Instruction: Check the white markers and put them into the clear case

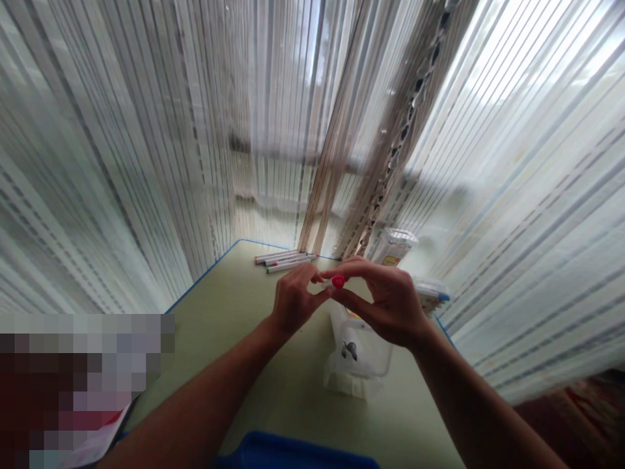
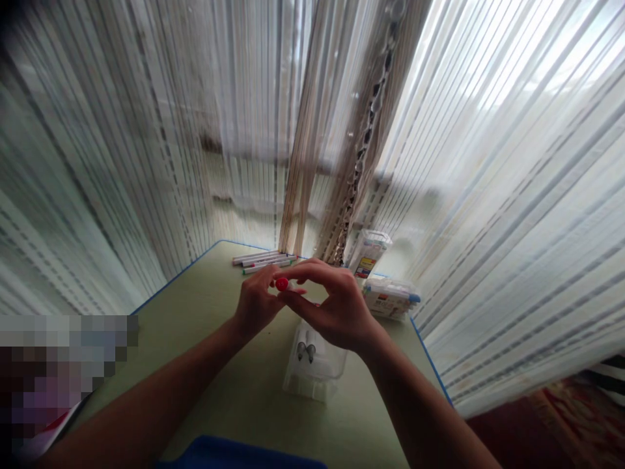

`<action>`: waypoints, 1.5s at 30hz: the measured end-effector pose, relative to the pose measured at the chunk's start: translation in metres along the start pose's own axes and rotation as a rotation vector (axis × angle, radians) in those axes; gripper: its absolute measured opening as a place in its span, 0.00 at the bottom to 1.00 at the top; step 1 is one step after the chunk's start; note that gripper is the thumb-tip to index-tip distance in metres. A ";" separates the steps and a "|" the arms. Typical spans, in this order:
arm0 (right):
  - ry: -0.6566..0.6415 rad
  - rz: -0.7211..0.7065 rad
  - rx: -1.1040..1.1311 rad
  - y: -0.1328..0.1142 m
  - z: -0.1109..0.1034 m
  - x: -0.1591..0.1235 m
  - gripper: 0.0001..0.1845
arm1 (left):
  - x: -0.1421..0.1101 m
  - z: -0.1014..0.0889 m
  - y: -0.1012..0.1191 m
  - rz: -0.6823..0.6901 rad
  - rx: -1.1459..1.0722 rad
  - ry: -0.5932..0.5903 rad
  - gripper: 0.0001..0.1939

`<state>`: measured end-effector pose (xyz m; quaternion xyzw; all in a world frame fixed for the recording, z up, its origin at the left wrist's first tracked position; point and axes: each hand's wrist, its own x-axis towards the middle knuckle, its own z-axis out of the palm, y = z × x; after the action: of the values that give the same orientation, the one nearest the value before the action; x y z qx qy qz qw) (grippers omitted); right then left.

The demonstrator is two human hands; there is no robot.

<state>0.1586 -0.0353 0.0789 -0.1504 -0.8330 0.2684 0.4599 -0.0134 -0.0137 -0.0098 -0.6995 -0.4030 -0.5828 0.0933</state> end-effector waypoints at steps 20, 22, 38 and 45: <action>-0.047 -0.050 -0.094 -0.001 -0.005 -0.010 0.15 | -0.001 -0.001 0.005 -0.006 -0.019 -0.089 0.13; -0.048 -0.048 -0.103 -0.002 -0.005 -0.010 0.14 | -0.001 -0.001 0.005 -0.009 -0.018 -0.100 0.13; 0.263 0.222 0.018 0.032 -0.040 -0.001 0.14 | -0.002 0.004 0.000 0.095 -0.107 -0.137 0.10; 0.285 0.252 -0.013 0.033 -0.058 0.001 0.16 | 0.000 0.004 0.002 0.092 -0.085 -0.123 0.09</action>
<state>0.2075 0.0100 0.0849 -0.2933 -0.7356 0.2943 0.5350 -0.0095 -0.0123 -0.0102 -0.7550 -0.3505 -0.5504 0.0653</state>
